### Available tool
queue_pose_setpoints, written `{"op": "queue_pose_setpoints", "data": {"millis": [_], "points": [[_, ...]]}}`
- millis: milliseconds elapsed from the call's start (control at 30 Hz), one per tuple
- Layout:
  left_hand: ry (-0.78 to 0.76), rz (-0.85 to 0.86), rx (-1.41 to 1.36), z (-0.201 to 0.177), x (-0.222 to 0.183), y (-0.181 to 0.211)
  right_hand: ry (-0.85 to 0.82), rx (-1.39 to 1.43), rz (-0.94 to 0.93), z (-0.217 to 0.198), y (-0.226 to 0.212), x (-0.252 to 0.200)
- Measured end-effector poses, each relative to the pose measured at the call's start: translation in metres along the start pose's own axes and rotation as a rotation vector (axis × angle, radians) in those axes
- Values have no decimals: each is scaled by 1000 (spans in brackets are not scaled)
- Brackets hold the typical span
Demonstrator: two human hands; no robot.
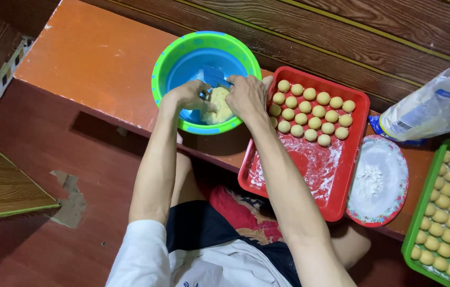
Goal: Portioning and shaping dough into small uniform balls and arranging them in a tray.
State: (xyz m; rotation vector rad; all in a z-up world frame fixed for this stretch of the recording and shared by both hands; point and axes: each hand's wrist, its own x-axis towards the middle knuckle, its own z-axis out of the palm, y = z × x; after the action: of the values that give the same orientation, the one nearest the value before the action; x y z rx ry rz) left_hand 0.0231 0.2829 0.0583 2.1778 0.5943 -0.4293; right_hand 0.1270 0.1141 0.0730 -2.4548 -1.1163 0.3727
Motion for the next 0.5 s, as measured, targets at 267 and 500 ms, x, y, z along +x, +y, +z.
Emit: {"op": "queue_pose_setpoints", "data": {"millis": [267,500], "points": [[-63,-1,397,7,-13,30,134,103,7,1,-3,-4],[-27,6,411,11,-23,38,147,169,14,-6,-11,-12]]}}
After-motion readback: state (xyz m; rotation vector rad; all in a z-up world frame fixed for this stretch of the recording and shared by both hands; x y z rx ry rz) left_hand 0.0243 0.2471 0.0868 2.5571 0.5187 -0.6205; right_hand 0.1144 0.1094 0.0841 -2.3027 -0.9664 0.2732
